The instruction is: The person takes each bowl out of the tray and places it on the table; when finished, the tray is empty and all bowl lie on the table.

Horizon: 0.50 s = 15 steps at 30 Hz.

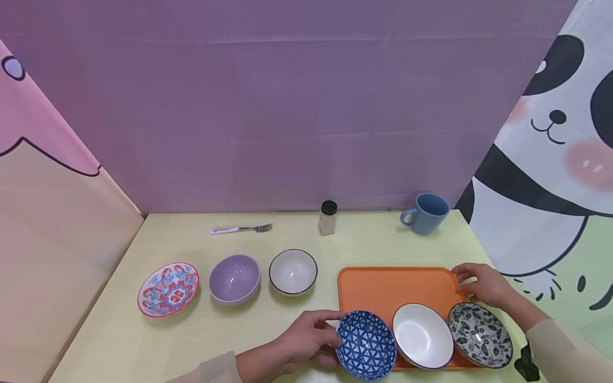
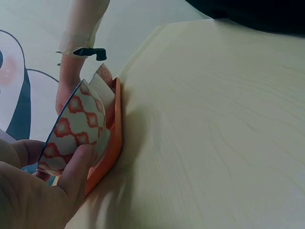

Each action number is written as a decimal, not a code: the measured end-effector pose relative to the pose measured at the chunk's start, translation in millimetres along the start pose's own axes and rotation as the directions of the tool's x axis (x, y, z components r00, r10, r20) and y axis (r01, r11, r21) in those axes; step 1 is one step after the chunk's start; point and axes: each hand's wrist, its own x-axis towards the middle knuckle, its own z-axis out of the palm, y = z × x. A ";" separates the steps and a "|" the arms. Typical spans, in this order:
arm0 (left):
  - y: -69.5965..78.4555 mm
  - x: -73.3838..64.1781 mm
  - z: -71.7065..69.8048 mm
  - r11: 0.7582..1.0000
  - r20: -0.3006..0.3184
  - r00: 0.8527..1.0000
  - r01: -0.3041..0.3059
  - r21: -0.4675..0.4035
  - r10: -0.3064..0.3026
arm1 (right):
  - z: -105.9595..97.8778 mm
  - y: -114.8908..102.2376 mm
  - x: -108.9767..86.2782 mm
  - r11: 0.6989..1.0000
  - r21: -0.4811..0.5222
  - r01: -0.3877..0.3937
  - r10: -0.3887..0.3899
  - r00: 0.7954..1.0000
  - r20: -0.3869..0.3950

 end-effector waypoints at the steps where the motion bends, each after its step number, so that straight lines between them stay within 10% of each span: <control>1: 0.9 -0.3 -0.3 1.000 0.001 1.000 0.002 0.003 -0.002 | 0.1 0.4 0.1 1.000 -0.001 0.003 -0.003 1.000 0.000; 15: 19.6 -10.0 -12.4 0.998 0.021 0.998 -0.061 -0.023 0.062 | 0.1 -1.9 -1.3 1.000 0.000 0.008 -0.008 1.000 -0.003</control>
